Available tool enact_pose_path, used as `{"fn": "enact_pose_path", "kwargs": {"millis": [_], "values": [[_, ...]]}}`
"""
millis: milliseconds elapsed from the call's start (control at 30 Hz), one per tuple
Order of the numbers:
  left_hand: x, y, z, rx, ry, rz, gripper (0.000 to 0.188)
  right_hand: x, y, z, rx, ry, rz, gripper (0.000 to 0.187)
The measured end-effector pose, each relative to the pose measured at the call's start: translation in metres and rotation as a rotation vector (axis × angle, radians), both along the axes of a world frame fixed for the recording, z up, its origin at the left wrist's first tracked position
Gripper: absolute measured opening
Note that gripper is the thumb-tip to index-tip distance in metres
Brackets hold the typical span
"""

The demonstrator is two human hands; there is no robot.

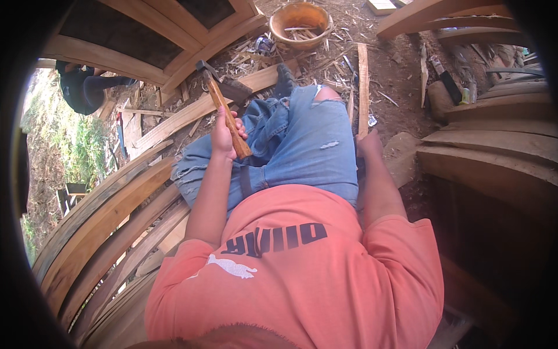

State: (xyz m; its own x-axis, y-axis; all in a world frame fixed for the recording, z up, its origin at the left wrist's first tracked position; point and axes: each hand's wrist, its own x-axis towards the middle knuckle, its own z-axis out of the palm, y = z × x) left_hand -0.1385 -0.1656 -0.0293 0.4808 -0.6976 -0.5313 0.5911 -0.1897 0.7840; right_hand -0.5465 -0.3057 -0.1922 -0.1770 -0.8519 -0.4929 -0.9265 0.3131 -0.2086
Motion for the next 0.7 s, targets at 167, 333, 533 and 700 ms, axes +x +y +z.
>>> {"fn": "enact_pose_path", "kwargs": {"millis": [167,333,533,700], "values": [[0.001,0.006,-0.001,0.013,0.018,0.002,0.055,0.010,-0.006,-0.001,0.052,-0.049,0.004,0.056],[0.000,0.006,0.003,-0.004,0.011,-0.001,0.055,-0.005,-0.022,-0.048,-0.002,-0.400,-0.218,0.050],[-0.002,0.010,0.004,0.002,0.048,0.021,0.056,0.010,-0.011,0.004,0.144,-0.974,-0.470,0.030],[-0.005,0.005,0.007,-0.003,0.042,0.007,0.053,0.029,-0.001,0.106,-0.002,-0.953,-0.323,0.015]]}}
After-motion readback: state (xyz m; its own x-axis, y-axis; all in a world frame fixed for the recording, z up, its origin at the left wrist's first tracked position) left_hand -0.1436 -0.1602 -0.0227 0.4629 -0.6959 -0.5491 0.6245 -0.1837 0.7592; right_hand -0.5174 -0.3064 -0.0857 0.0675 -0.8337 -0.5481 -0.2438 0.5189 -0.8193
